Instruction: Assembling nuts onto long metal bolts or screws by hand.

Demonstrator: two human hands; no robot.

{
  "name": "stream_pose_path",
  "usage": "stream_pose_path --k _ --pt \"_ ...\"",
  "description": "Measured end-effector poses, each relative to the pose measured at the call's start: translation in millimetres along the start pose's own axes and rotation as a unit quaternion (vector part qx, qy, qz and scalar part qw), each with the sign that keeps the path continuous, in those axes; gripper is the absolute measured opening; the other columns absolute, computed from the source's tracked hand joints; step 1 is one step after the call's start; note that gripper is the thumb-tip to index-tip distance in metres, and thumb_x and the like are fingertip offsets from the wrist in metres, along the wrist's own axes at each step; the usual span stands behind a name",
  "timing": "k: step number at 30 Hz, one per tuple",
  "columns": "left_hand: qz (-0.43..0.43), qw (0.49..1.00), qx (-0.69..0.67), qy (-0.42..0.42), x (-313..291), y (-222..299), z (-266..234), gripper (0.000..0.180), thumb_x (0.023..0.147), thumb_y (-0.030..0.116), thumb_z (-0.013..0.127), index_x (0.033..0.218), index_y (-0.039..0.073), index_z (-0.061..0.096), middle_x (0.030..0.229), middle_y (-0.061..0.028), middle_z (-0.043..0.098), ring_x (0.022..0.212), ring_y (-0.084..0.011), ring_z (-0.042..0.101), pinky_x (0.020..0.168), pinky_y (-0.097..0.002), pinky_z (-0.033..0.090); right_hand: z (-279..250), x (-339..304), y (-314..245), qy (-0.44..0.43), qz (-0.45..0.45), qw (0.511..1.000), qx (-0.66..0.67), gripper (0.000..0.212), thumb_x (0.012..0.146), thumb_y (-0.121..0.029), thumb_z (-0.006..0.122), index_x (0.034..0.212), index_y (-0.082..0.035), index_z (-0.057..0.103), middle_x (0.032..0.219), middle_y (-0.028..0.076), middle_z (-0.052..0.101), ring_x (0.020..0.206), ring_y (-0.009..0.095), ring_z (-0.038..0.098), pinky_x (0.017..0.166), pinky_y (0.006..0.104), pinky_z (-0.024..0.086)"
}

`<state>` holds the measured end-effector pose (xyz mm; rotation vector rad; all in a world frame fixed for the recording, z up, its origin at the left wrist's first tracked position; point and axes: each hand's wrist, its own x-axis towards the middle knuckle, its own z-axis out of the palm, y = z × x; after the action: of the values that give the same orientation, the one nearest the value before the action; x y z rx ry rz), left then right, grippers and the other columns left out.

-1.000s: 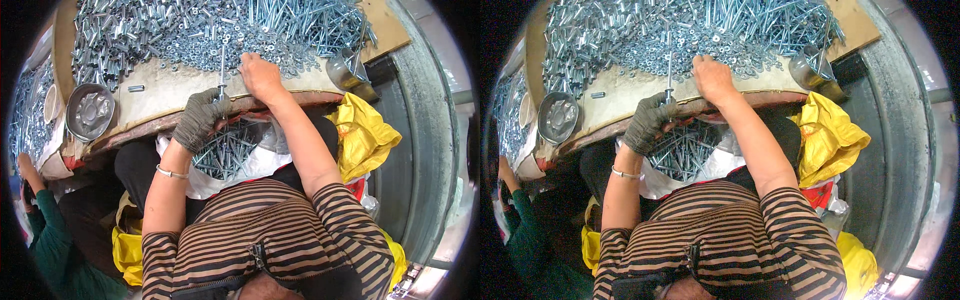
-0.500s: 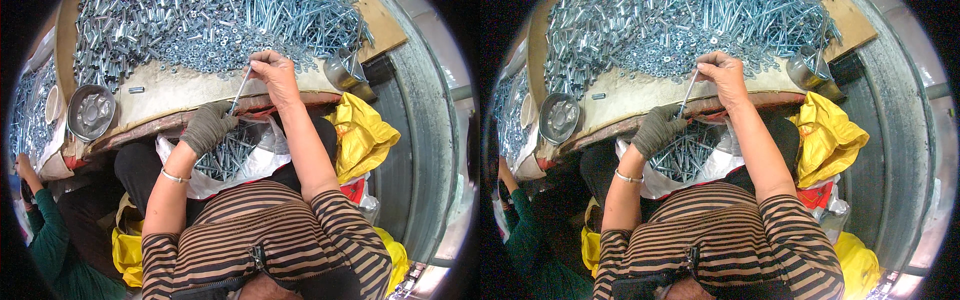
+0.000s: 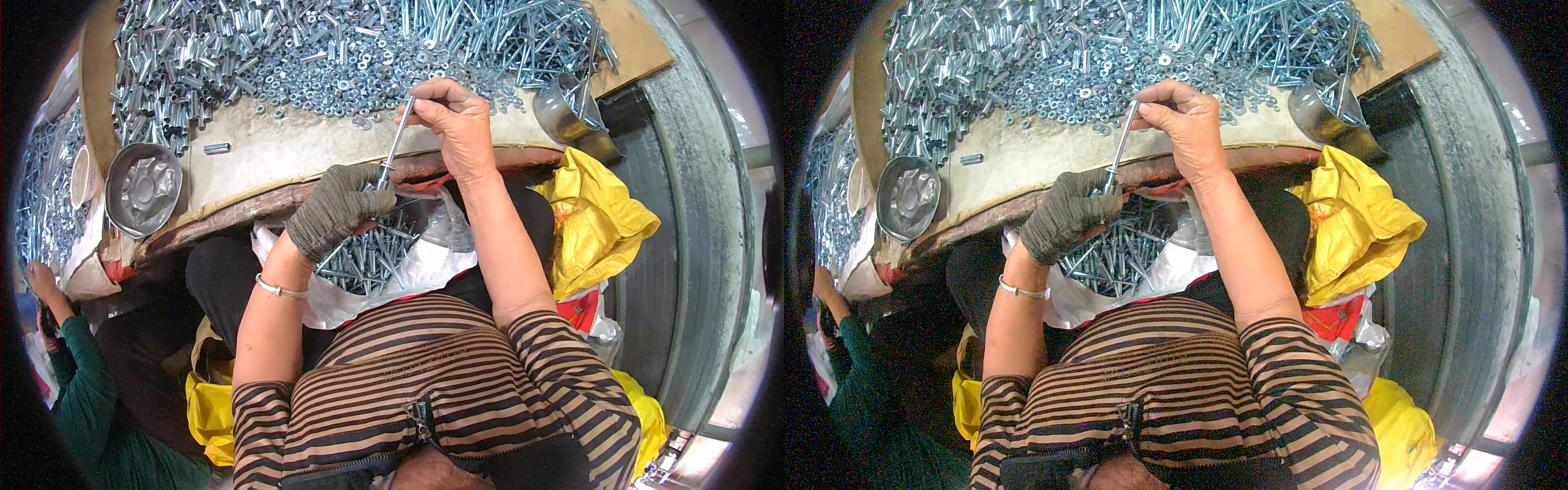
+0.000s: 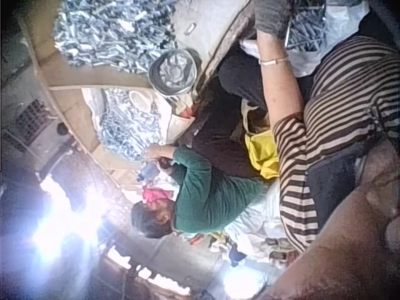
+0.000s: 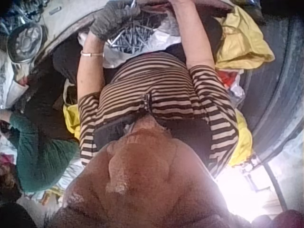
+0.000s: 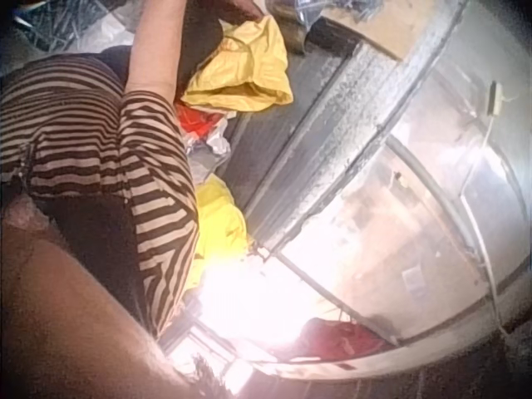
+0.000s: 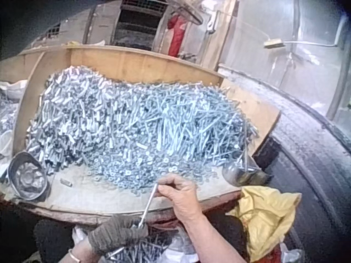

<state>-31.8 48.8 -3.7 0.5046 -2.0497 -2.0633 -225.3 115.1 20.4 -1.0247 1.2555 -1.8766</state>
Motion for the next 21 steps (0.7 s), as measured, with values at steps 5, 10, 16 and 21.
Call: stream_pose_path --k 5,10,16,21 --pt "0.04 0.999 -0.011 0.013 0.2 -2.0 -0.8 0.026 0.077 0.025 0.066 0.088 0.001 0.066 0.057 0.0016 0.054 0.047 -0.0047 0.045 0.042 -0.0215 0.035 11.9 -2.7 -5.0 0.024 -0.021 0.998 0.059 0.007 0.082 0.003 0.061 0.089 0.004 0.062 0.086 0.01 0.062 0.078 0.023 0.066 0.073 0.0376 0.058" --pt "-0.025 1.0 0.013 0.005 -5.1 20.2 -0.6 0.024 0.077 0.025 0.066 0.083 0.001 0.065 0.056 0.0021 0.052 0.049 -0.0048 0.045 0.043 -0.0222 0.035 13.5 -2.7 -9.5 0.026 -0.001 0.995 0.093 0.005 0.081 0.004 0.061 0.086 0.003 0.062 0.088 0.01 0.062 0.077 0.022 0.065 0.072 0.0371 0.058" --pt "0.111 0.972 0.183 0.099 -3.7 10.0 1.0 0.025 0.081 0.025 0.062 0.086 0.001 0.063 0.062 -0.0136 0.059 0.053 -0.0231 0.056 0.054 -0.0355 0.045 22.2 -5.0 -29.3 -0.02 -0.247 0.934 -0.258 0.003 0.083 0.004 0.058 0.084 0.004 0.061 0.094 0.011 0.062 0.072 0.017 0.063 0.068 0.0291 0.055" --pt "0.1 0.924 0.31 0.201 -9.1 12.4 1.9 0.026 0.083 0.027 0.06 0.091 0.004 0.062 0.073 -0.0214 0.062 0.067 -0.0374 0.06 0.062 -0.045 0.045 31.0 -18.1 -49.3 -0.064 -0.271 0.906 -0.318 0.018 0.084 0.001 0.058 0.102 0.002 0.057 0.103 0.011 0.06 0.074 0.013 0.06 0.064 0.0243 0.051"
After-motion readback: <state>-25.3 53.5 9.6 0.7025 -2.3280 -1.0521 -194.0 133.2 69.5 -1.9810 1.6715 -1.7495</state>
